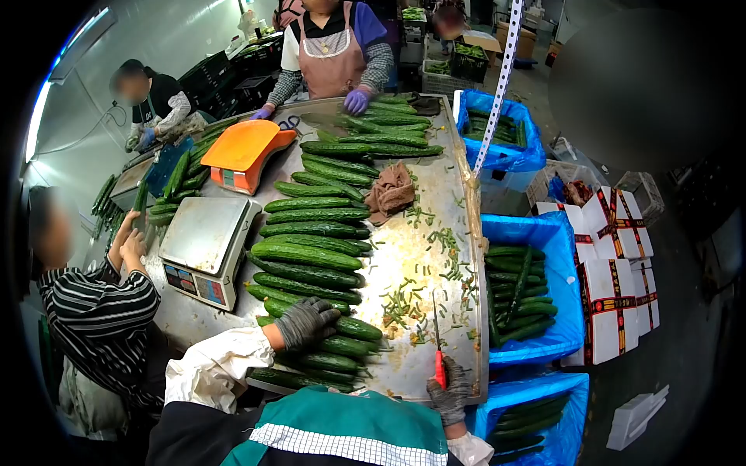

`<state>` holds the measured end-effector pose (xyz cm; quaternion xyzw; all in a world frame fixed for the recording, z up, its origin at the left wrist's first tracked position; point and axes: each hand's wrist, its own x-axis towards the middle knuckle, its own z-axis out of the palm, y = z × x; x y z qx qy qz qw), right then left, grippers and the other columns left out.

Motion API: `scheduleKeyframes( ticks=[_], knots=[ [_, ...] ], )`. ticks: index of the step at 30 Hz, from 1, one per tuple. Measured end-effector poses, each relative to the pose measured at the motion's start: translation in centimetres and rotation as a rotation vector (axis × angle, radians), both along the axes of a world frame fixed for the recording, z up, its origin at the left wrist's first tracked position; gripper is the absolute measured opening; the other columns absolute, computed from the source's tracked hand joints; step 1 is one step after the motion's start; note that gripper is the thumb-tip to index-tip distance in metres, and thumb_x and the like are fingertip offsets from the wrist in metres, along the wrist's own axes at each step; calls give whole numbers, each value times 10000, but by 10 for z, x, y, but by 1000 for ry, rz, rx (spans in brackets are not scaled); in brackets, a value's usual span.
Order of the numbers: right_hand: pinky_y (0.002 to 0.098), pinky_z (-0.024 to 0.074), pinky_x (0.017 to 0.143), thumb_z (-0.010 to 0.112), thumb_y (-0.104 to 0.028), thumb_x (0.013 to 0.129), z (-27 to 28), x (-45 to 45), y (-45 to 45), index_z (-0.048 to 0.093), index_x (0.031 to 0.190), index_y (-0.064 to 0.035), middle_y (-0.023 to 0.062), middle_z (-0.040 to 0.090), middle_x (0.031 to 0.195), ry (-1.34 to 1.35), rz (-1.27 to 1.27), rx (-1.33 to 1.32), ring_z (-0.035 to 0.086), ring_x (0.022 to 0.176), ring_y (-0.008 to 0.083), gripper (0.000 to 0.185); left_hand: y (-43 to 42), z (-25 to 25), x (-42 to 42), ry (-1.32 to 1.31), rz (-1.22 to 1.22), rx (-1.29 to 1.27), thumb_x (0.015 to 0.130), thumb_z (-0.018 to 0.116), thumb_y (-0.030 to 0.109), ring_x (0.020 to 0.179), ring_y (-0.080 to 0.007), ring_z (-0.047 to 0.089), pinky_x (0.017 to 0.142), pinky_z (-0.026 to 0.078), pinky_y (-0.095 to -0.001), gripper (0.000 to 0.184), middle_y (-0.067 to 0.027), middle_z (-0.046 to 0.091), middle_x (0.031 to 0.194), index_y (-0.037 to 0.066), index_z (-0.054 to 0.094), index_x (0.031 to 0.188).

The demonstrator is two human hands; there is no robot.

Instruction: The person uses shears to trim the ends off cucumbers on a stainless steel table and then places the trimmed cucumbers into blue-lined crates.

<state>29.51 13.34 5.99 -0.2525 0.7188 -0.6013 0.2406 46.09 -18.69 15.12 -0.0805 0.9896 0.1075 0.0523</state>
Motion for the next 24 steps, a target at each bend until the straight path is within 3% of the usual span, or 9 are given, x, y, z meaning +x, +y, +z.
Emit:
scheduleKeyframes(
  ticks=[4,6,9,10,12,15,17,20,24],
  knots=[
    [328,419,855,628,-95,692,-4,3,0,448,1193,-2,115,519,1108,-62,-36,-4,518,994,218,541,4,20,-9,-73,85,28,768,550,427,917,-321,507,812,399,-414,438,-145,535,994,90,558,1047],
    [359,400,890,635,-144,695,0,3,-1,453,1195,-19,115,518,1119,100,19,-16,502,1030,244,546,3,29,-17,-169,117,68,750,551,471,924,-320,500,782,413,-425,474,-140,528,976,148,550,1097],
    [406,401,875,648,-173,665,9,8,-3,451,1209,-61,158,508,1127,641,-5,235,491,1011,314,589,8,35,-26,-223,135,84,750,540,516,913,-328,502,749,430,-425,490,-168,515,967,191,546,1117],
    [399,401,878,646,-172,663,19,11,-7,461,1197,-65,152,514,1123,422,-22,194,492,1016,307,575,12,42,-29,-233,145,70,748,539,520,928,-331,498,766,427,-424,507,-171,514,984,183,537,1127],
    [384,401,888,639,-156,680,32,14,-14,467,1182,-62,148,516,1123,369,-31,218,493,1033,307,539,10,28,-27,-215,73,-71,744,548,511,961,-333,491,790,424,-414,510,-170,506,1036,170,532,1122],
    [341,370,921,604,-113,707,69,11,-30,427,1221,-30,138,522,1124,-92,65,174,480,1072,236,550,17,27,-20,-108,71,-73,690,613,437,958,-348,488,787,411,-452,531,-168,498,1051,178,509,1142],
    [315,428,817,579,-109,735,43,15,-48,383,1244,-12,123,545,1033,-68,80,30,531,928,181,553,16,25,-18,-105,61,-3,687,624,400,945,-359,492,797,396,-462,534,-168,508,1042,177,498,1155],
    [254,421,548,551,-104,762,58,16,-59,364,1249,-4,57,525,866,-425,162,101,469,621,86,531,18,28,-18,-236,151,65,676,639,388,960,-372,483,822,375,-466,564,-175,508,1056,168,481,1171],
    [265,432,559,575,-121,756,33,27,-68,358,1261,-18,90,537,865,-354,177,-5,489,626,104,559,9,16,-11,-254,158,102,678,640,387,992,-365,465,830,370,-463,597,-166,479,1104,146,455,1193]
  ],
)
